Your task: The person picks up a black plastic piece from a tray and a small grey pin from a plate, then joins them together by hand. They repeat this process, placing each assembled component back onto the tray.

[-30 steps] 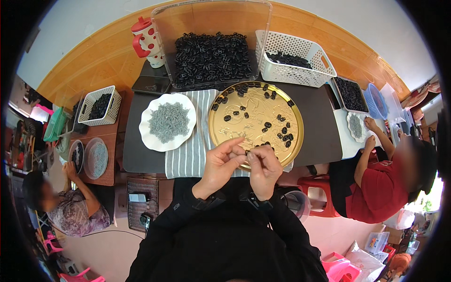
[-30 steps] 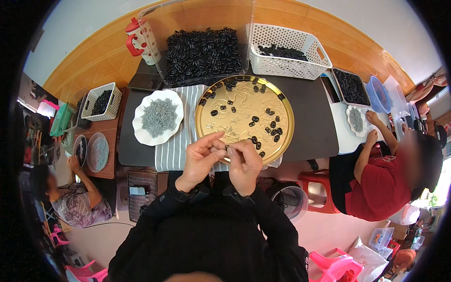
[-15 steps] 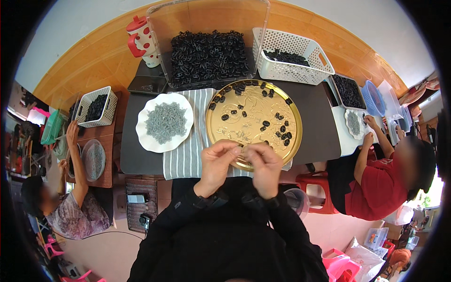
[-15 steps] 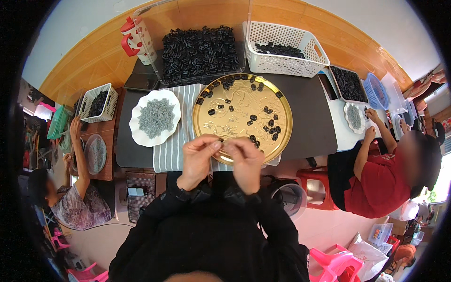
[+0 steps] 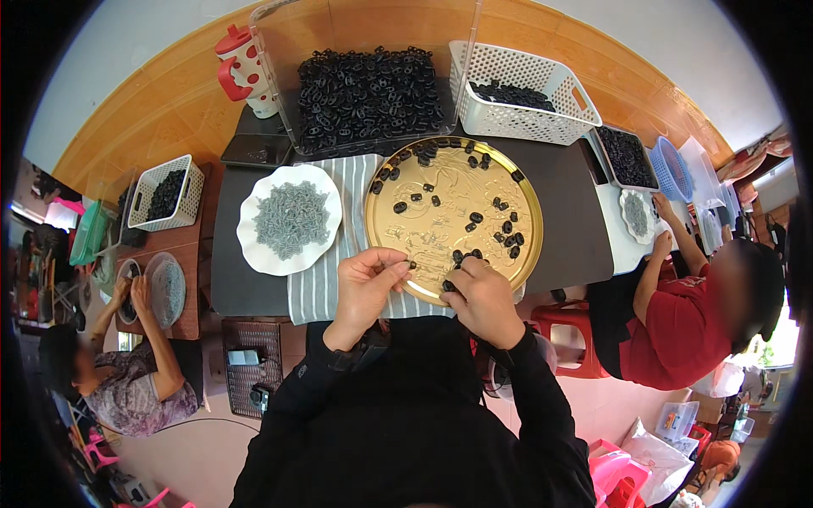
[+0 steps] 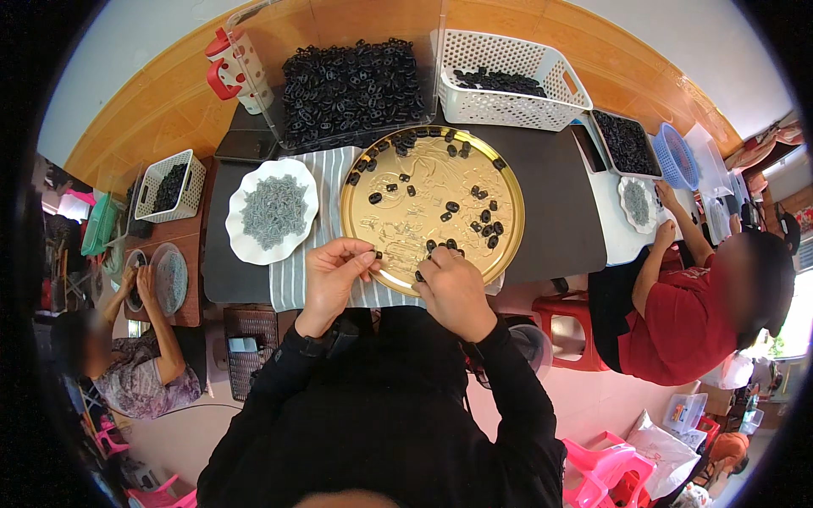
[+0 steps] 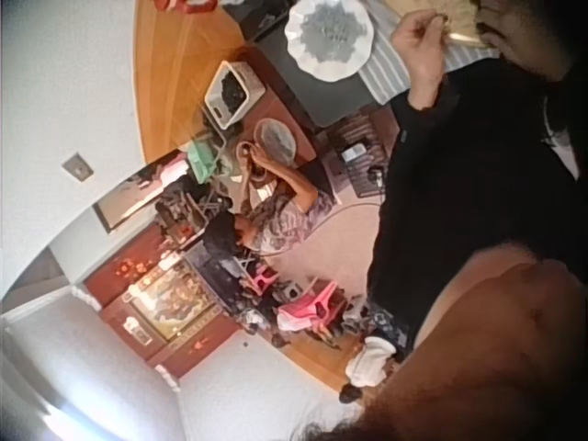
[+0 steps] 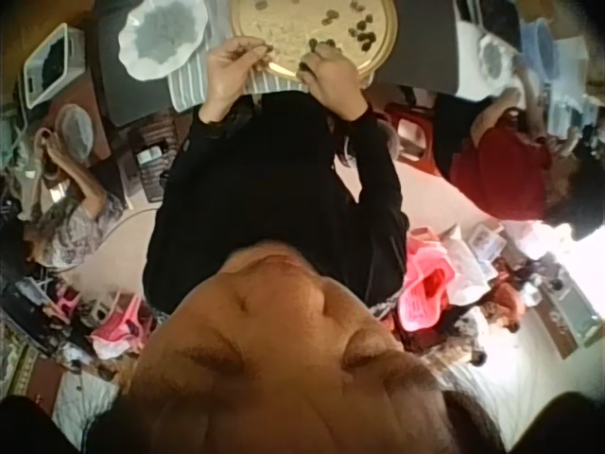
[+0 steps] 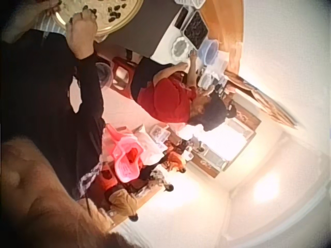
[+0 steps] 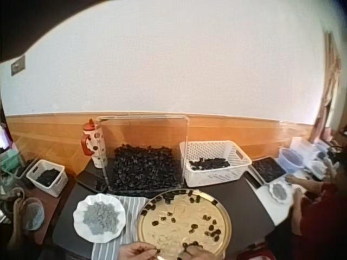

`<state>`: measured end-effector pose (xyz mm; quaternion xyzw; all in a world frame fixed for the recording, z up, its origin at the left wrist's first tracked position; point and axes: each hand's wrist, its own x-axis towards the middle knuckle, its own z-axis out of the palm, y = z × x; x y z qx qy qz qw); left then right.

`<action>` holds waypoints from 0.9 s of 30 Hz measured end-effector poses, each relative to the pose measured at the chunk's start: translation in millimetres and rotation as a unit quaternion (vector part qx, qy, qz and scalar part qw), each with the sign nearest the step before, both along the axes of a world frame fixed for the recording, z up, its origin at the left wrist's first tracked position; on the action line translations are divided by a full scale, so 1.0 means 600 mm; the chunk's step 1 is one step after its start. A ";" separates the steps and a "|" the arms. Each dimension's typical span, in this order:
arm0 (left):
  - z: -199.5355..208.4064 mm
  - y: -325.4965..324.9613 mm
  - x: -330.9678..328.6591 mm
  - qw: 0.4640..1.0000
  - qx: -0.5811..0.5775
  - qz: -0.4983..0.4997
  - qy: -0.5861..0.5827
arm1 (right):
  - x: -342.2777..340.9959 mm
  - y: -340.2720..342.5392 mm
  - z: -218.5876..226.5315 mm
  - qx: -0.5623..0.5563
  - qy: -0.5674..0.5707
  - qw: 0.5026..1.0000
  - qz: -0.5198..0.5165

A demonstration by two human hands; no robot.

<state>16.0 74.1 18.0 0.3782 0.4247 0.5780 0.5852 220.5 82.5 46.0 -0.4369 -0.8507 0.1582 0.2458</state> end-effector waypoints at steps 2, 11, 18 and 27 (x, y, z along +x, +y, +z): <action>-0.001 -0.003 0.000 1.000 0.014 0.002 0.012 | -0.005 0.001 0.000 0.004 -0.026 1.000 0.012; 0.001 -0.007 0.002 1.000 0.002 0.001 0.009 | 0.000 0.004 -0.009 0.083 0.008 0.997 0.000; 0.005 -0.013 0.006 0.999 0.005 -0.032 -0.015 | 0.021 0.013 -0.016 -0.330 0.353 0.870 -0.096; 0.008 -0.016 0.020 0.996 0.001 -0.069 -0.056 | 0.002 0.005 -0.027 -0.422 0.533 0.729 -0.077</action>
